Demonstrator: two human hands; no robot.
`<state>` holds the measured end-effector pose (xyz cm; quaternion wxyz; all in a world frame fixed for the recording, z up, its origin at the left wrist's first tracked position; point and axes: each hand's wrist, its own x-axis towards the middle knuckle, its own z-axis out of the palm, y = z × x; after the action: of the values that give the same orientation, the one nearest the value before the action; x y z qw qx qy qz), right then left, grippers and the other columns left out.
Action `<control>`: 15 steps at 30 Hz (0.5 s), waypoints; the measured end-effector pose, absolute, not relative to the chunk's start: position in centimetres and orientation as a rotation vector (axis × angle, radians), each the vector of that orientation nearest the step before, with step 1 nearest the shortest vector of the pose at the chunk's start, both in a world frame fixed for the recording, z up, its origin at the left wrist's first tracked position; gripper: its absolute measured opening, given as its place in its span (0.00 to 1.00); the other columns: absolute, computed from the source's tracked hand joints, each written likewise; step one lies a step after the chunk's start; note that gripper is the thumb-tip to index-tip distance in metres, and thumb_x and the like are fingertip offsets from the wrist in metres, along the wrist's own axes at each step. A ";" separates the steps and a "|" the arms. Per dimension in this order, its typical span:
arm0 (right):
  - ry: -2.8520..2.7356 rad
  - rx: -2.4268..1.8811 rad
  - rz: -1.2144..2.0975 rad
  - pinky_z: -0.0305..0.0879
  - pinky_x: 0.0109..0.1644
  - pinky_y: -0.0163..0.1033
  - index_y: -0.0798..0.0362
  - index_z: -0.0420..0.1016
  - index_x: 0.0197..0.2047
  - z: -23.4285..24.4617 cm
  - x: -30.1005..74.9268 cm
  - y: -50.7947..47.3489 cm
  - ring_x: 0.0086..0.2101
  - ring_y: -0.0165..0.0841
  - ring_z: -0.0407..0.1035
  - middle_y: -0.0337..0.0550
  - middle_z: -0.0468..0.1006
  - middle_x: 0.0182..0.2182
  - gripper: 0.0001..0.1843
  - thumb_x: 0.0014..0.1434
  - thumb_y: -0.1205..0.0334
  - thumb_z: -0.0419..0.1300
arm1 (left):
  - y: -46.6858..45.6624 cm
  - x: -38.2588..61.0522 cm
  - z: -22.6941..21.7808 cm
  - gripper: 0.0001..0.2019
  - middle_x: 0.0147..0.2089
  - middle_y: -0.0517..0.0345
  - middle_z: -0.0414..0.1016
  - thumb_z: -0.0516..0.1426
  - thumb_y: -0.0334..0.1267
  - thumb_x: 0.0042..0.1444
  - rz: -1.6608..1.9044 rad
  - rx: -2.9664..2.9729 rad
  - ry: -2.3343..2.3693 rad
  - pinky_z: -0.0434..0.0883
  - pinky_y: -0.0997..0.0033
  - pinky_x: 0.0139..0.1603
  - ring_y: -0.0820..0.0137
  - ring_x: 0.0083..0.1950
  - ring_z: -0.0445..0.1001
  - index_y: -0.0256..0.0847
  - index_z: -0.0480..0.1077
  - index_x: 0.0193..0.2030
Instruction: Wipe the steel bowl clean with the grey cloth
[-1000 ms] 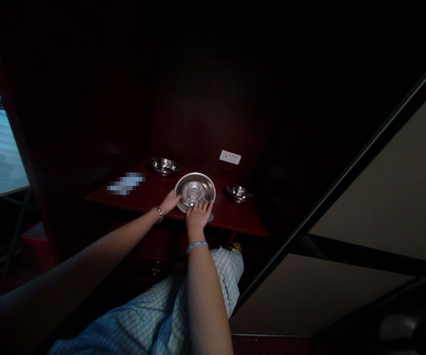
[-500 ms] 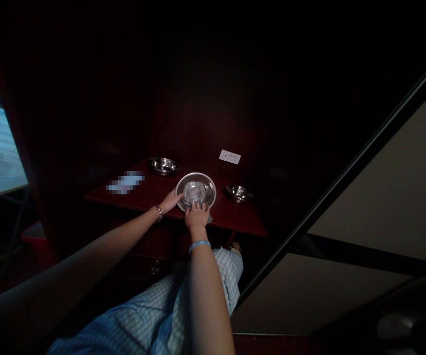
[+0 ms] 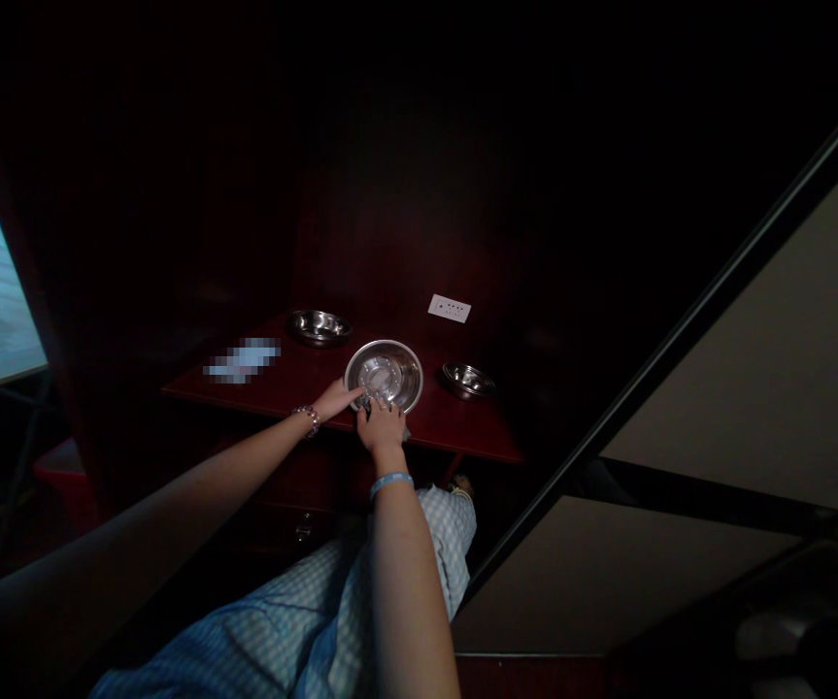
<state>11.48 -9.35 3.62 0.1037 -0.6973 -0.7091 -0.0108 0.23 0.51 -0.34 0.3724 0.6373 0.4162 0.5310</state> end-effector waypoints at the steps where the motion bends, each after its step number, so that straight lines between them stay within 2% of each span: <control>1: -2.101 -2.038 -0.025 0.49 0.65 0.49 0.52 0.64 0.64 3.6 11.5 -9.3 0.62 0.42 0.56 0.45 0.65 0.63 0.27 0.68 0.53 0.41 | 0.5 0.2 -0.4 0.15 0.45 0.47 0.80 0.60 0.33 0.47 1.361 1.619 1.064 0.71 0.63 0.53 0.60 0.47 0.77 0.33 0.74 0.44; 9: -2.195 -1.859 0.020 0.53 0.63 0.43 0.54 0.62 0.65 3.5 11.5 -9.0 0.59 0.40 0.61 0.47 0.68 0.61 0.27 0.67 0.52 0.44 | 0.4 0.1 -0.4 0.14 0.43 0.50 0.81 0.61 0.38 0.47 1.332 1.572 0.982 0.71 0.63 0.53 0.60 0.47 0.77 0.34 0.75 0.40; 15: -2.218 -1.786 0.087 0.52 0.63 0.45 0.52 0.60 0.65 3.1 11.5 -8.7 0.59 0.41 0.61 0.47 0.66 0.62 0.27 0.66 0.51 0.46 | 0.1 0.0 -0.2 0.16 0.47 0.49 0.79 0.60 0.37 0.48 1.349 1.573 0.955 0.68 0.63 0.56 0.60 0.50 0.75 0.35 0.72 0.45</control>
<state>11.52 -8.70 3.09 0.1457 -0.6201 -0.7702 0.0303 0.01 0.12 -0.20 0.4167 0.6267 0.3804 0.5375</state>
